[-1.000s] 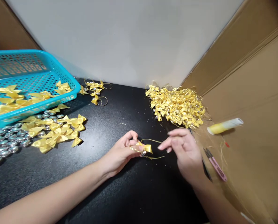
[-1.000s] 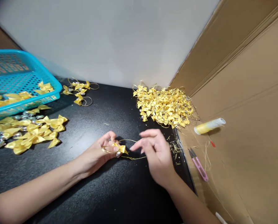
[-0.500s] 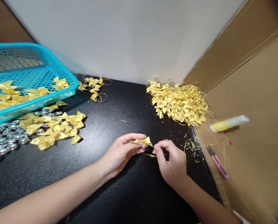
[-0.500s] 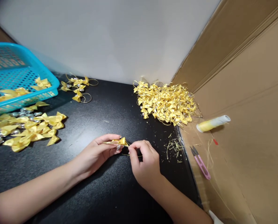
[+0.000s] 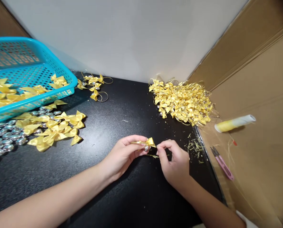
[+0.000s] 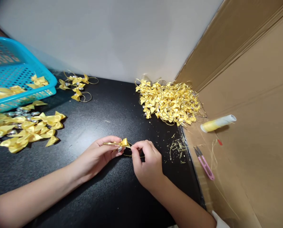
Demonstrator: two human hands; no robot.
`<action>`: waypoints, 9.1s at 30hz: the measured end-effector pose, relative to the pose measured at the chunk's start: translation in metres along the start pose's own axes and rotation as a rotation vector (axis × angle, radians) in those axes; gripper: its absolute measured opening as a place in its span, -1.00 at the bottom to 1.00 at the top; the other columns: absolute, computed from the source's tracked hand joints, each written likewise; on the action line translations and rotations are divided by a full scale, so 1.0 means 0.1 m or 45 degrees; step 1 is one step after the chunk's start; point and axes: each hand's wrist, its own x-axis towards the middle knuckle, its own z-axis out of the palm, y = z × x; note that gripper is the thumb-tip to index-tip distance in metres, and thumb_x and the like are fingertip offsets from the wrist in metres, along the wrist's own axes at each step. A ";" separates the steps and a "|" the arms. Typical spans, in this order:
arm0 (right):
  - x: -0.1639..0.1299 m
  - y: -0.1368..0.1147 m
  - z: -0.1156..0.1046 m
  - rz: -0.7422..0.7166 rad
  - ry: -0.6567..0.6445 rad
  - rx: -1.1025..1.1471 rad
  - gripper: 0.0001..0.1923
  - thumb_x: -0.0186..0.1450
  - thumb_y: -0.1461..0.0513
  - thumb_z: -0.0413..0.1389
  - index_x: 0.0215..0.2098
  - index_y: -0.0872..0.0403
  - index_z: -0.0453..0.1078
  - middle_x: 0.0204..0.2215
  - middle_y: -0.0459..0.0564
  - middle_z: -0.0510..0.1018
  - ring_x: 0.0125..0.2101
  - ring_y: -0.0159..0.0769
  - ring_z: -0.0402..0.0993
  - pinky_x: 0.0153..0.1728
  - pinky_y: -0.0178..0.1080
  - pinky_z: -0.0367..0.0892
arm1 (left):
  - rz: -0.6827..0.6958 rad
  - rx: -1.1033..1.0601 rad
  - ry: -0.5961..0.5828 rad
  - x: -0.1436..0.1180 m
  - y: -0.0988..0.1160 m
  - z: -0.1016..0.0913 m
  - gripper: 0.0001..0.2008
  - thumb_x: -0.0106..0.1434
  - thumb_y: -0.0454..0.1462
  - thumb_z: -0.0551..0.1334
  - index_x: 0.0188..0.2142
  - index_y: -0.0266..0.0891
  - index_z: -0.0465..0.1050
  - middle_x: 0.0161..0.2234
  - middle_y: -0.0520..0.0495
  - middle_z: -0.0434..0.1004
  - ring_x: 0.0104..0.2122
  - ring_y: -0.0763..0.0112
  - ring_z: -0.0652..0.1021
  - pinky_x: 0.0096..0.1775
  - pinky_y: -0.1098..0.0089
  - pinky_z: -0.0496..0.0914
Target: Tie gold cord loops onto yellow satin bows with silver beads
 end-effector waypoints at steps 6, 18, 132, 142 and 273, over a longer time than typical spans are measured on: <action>-0.01 0.00 0.01 0.012 -0.030 0.023 -0.85 0.28 0.37 0.03 -0.42 0.03 0.31 -0.58 -0.12 0.50 -0.57 -0.38 0.46 -0.53 -0.35 0.35 | -0.011 0.002 0.002 0.02 -0.01 -0.01 -0.87 -0.06 -0.38 0.47 -0.45 -0.28 0.61 -0.44 -0.04 0.66 -0.44 0.51 0.57 -0.29 0.50 0.45; -0.02 -0.01 0.00 0.058 -0.023 -0.003 -0.85 0.28 0.36 0.03 -0.42 0.02 0.30 -0.58 -0.13 0.50 -0.57 -0.39 0.44 -0.52 -0.34 0.33 | 0.017 0.023 -0.004 0.01 -0.02 -0.02 -0.87 -0.06 -0.38 0.47 -0.45 -0.29 0.61 -0.43 -0.05 0.66 -0.44 0.51 0.57 -0.26 0.49 0.46; 0.01 0.08 0.00 0.211 -0.210 0.325 -0.81 0.31 0.34 0.02 -0.47 0.05 0.30 -0.59 -0.16 0.44 -0.57 -0.44 0.39 -0.47 -0.37 0.30 | -0.178 0.077 0.031 -0.01 0.07 0.03 -0.89 -0.09 -0.39 0.42 -0.53 -0.26 0.52 -0.53 0.01 0.57 -0.48 0.51 0.50 -0.35 0.51 0.36; 0.04 0.07 -0.05 0.096 -0.185 0.149 -0.80 0.29 0.36 0.02 -0.47 0.03 0.29 -0.58 -0.13 0.49 -0.54 -0.40 0.42 -0.45 -0.35 0.32 | -0.152 0.055 0.055 0.00 0.08 0.03 -0.90 -0.06 -0.41 0.39 -0.51 -0.25 0.53 -0.52 0.02 0.56 -0.48 0.50 0.50 -0.35 0.50 0.35; 0.05 0.14 0.09 1.220 -0.663 1.550 -0.66 0.16 0.04 0.26 -0.47 0.10 0.29 -0.64 -0.22 0.25 -0.59 -0.49 0.07 -0.50 -0.34 0.04 | -0.004 0.317 0.034 -0.06 0.14 0.15 -0.91 -0.02 -0.37 0.39 -0.49 -0.28 0.51 -0.56 0.03 0.54 -0.50 0.50 0.48 -0.36 0.47 0.31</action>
